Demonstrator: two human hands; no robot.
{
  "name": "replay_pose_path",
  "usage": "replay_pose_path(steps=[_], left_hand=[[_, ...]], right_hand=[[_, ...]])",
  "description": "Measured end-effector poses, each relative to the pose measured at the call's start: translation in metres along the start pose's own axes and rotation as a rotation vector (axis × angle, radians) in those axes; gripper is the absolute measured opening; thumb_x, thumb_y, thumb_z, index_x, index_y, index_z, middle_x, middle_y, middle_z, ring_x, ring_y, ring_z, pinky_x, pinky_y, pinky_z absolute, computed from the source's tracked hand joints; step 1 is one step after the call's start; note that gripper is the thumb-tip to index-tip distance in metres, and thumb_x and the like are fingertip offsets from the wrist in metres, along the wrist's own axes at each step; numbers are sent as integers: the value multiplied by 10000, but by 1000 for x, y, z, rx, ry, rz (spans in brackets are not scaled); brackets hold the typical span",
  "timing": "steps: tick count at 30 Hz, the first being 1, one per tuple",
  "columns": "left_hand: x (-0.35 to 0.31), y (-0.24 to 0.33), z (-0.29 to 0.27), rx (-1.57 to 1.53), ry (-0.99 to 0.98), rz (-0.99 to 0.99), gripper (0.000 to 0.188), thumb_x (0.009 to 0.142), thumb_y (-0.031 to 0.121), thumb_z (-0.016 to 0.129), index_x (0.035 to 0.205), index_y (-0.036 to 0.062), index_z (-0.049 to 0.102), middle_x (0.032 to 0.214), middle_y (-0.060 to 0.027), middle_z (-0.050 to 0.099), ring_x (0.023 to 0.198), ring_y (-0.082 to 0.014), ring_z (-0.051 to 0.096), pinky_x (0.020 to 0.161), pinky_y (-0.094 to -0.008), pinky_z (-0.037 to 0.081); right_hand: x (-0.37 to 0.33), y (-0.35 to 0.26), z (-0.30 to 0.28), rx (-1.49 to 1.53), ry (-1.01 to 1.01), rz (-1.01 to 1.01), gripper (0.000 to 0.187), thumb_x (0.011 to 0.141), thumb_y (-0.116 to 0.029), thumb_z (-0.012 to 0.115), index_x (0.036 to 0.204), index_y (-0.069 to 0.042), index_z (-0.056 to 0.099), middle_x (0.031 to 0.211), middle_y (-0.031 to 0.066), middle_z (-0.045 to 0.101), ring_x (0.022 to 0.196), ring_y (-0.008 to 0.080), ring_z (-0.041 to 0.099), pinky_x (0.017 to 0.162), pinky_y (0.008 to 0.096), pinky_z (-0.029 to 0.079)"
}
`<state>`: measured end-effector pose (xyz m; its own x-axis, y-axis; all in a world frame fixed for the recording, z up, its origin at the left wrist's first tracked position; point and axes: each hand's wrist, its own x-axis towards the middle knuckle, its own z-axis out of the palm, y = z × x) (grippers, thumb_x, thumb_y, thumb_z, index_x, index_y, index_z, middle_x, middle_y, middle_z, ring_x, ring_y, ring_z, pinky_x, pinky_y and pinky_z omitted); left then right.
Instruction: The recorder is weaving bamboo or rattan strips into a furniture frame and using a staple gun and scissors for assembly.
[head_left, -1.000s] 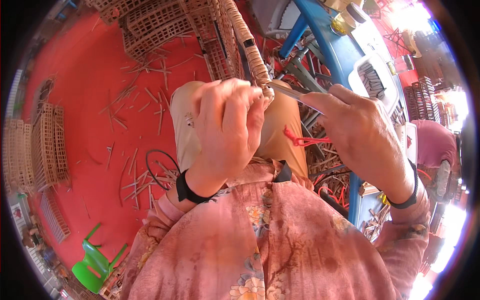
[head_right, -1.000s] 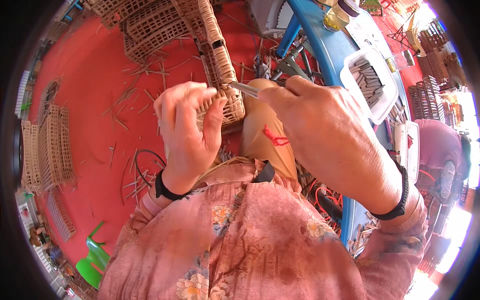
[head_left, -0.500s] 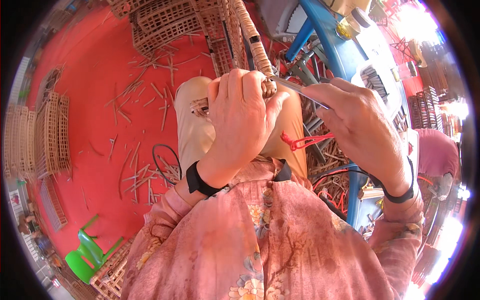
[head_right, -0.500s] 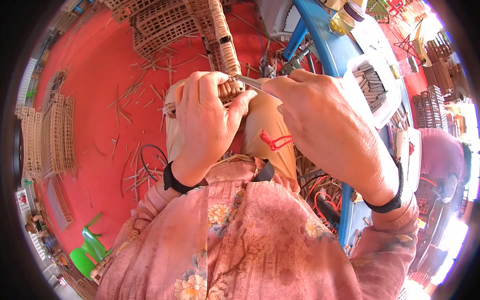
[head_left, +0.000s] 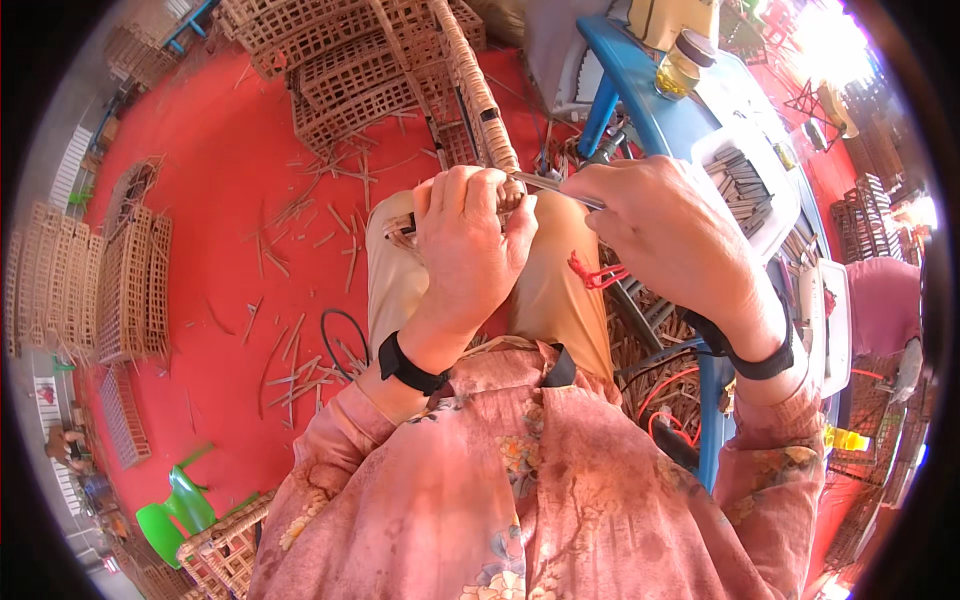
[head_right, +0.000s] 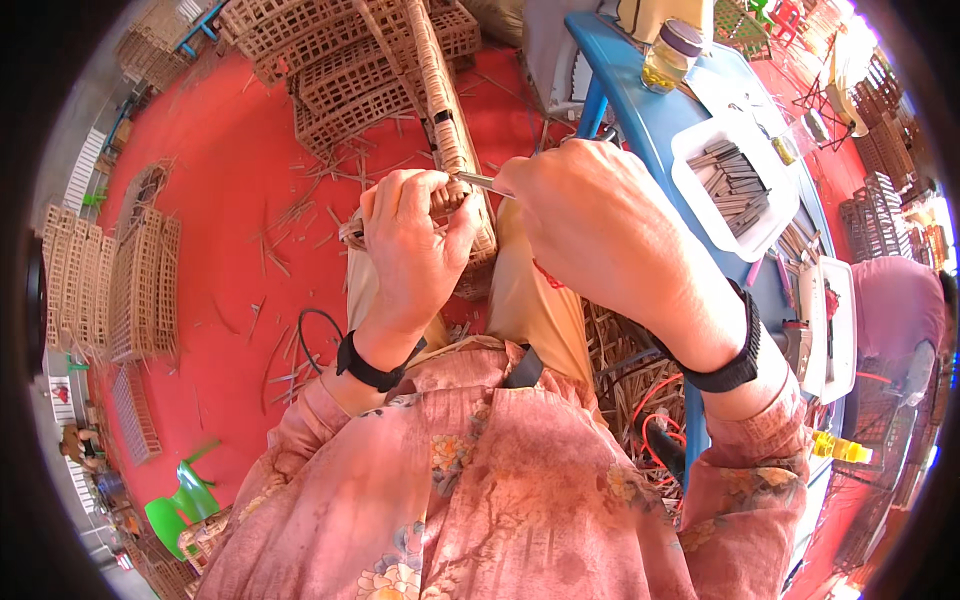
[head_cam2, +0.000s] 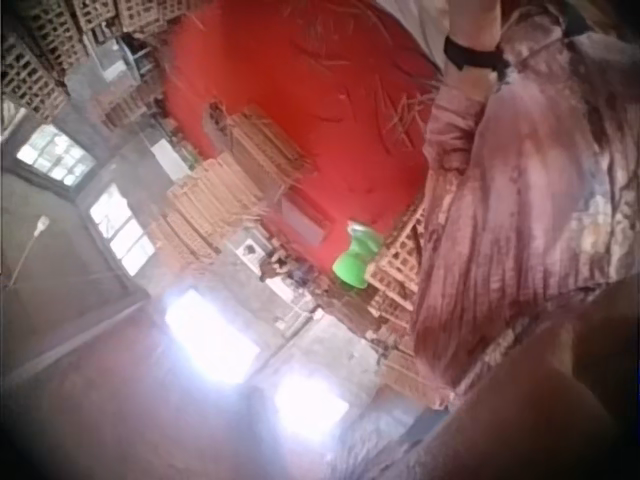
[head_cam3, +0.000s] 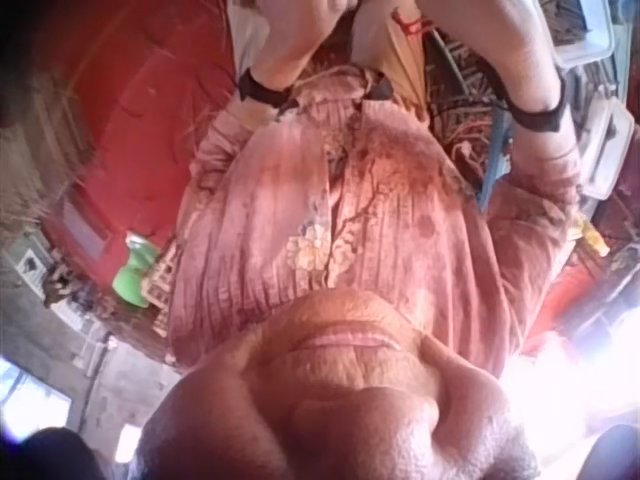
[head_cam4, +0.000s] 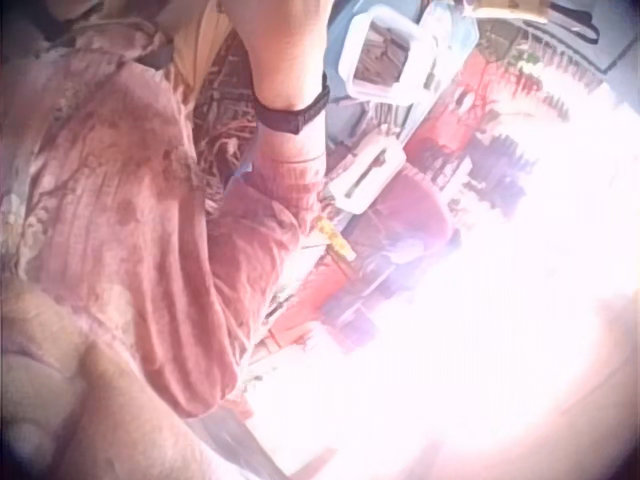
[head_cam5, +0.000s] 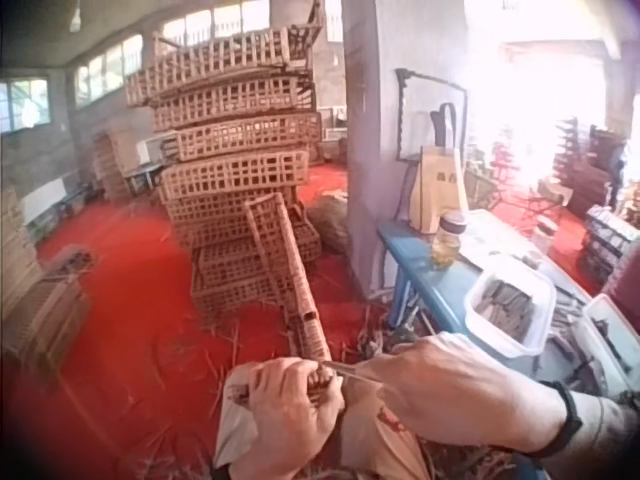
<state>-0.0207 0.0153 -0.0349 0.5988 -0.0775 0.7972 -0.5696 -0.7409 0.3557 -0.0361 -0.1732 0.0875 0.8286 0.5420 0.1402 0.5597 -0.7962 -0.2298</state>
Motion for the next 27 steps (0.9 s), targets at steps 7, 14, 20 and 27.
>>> replay_pose_path(steps=[7,14,20,27], left_hand=[[4,-2,-6,-25,-89,13,287,745,148,799,921,91,580,855,-45,565,835,-264,573,809,-413,417],[9,-5,-18,-53,-191,38,366,709,152,839,940,84,563,870,-55,556,862,-276,569,798,-416,408],[0,-8,-15,-14,-194,-36,335,802,160,799,1060,67,606,985,-85,617,937,-286,589,857,-419,440],[7,5,-20,73,-204,-136,331,805,121,795,1114,70,688,1150,-111,651,1139,-321,573,970,-464,451]], right_hand=[[-1,9,9,96,137,-44,114,757,-32,576,819,9,663,725,243,631,777,436,645,715,512,519],[1,10,8,95,125,-72,135,763,-42,574,830,0,683,722,239,635,776,429,652,715,505,525],[3,7,10,80,105,-35,131,762,-47,593,846,-13,687,721,218,647,760,417,661,695,493,536],[-12,2,16,-11,179,20,69,746,-145,671,752,-76,671,710,136,657,666,315,664,598,396,530]])
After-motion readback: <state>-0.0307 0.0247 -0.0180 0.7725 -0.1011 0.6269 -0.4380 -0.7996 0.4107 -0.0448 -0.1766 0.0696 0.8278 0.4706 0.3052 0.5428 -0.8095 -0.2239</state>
